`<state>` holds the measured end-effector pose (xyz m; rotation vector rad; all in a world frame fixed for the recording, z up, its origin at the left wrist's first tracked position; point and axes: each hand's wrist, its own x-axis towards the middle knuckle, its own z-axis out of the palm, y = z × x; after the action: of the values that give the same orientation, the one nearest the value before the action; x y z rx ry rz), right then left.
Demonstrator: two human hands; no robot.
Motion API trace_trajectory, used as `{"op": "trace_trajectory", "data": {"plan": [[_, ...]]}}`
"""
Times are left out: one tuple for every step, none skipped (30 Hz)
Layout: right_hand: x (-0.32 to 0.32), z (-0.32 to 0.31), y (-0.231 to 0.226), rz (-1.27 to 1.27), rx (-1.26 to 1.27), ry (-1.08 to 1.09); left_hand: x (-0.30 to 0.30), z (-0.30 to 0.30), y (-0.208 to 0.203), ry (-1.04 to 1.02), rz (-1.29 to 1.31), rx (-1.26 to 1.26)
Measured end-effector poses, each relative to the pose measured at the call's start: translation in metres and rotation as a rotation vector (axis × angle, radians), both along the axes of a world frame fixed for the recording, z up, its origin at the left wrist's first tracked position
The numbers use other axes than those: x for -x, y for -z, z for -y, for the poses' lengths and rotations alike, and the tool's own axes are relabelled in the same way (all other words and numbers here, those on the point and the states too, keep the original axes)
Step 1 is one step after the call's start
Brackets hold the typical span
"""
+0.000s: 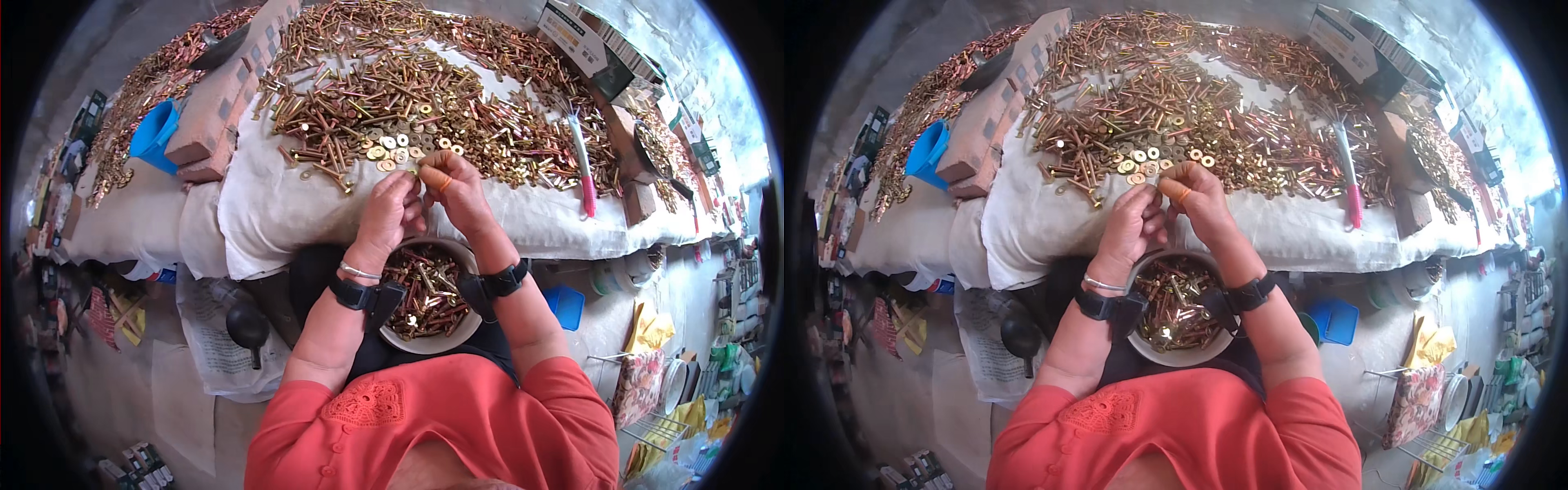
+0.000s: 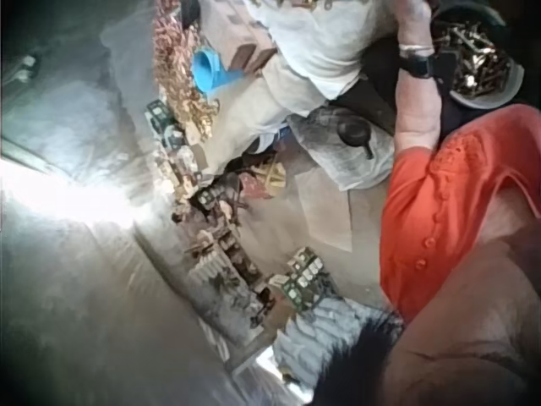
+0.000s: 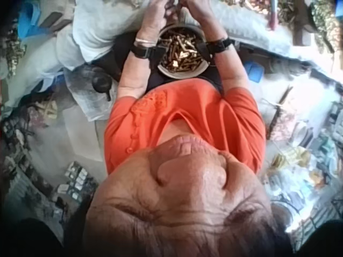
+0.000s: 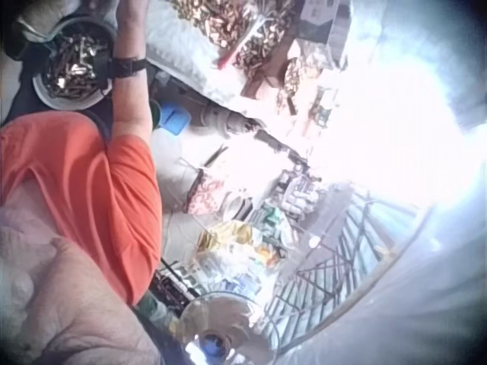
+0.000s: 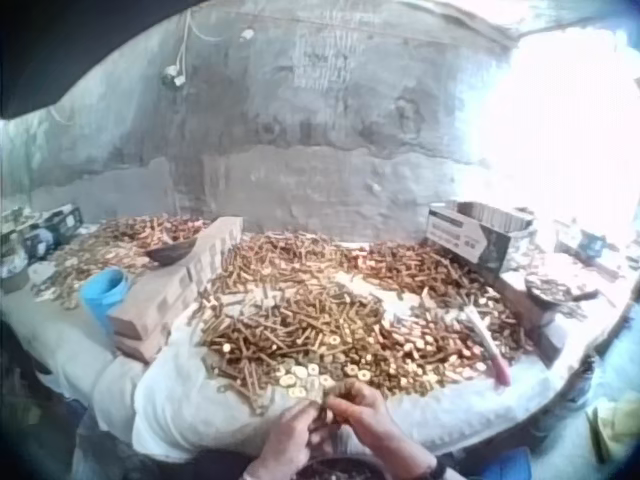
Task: Placing washers onto screws and collecting the finished assemblies in a bowl.
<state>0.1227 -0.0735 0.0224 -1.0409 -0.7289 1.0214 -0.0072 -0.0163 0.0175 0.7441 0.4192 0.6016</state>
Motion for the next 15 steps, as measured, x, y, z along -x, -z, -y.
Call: {"op": "trace_trajectory", "data": {"plan": [[0.003,0.002,-0.001,0.008,0.012,0.01,-0.001,-0.001,0.003,0.013,0.017,0.002],[0.004,0.003,-0.003,0.017,0.025,0.021,-0.001,-0.003,0.005,0.033,0.02,0.0],[0.0,0.004,-0.005,0.011,0.023,0.023,-0.001,-0.002,0.005,0.036,0.014,-0.003],[-0.006,0.006,-0.005,0.096,0.091,-0.053,-0.002,-0.001,0.005,0.023,0.002,0.007],[-0.01,0.008,-0.007,0.182,0.161,-0.128,-0.003,0.0,0.005,0.012,-0.008,0.017],[-0.014,0.01,-0.011,0.24,0.193,-0.156,-0.002,-0.002,0.003,0.031,-0.025,0.004],[-0.02,0.011,-0.009,0.236,0.201,-0.141,-0.001,-0.001,0.001,0.002,-0.041,-0.024],[-0.026,0.012,-0.007,0.4,0.184,-0.038,0.0,-0.002,-0.001,-0.04,-0.086,-0.048],[-0.031,0.011,-0.007,0.565,0.162,0.057,0.004,-0.004,-0.003,-0.089,-0.13,-0.075],[-0.042,0.016,-0.015,0.6,0.239,0.203,0.006,-0.011,0.002,-0.067,-0.064,-0.125],[-0.066,0.018,-0.004,0.802,0.207,0.398,0.008,-0.014,0.006,-0.078,-0.088,-0.131],[-0.091,0.026,0.001,0.938,0.212,0.546,0.006,-0.013,0.004,-0.075,-0.1,-0.131],[-0.119,0.035,0.01,0.994,0.158,0.636,0.002,-0.012,0.002,-0.068,-0.109,-0.134],[-0.13,0.044,0.007,1.058,0.223,0.694,0.001,-0.009,0.002,-0.064,-0.109,-0.132],[-0.138,0.052,0.003,1.071,0.295,0.706,-0.001,-0.006,0.002,-0.065,-0.117,-0.115]]}}
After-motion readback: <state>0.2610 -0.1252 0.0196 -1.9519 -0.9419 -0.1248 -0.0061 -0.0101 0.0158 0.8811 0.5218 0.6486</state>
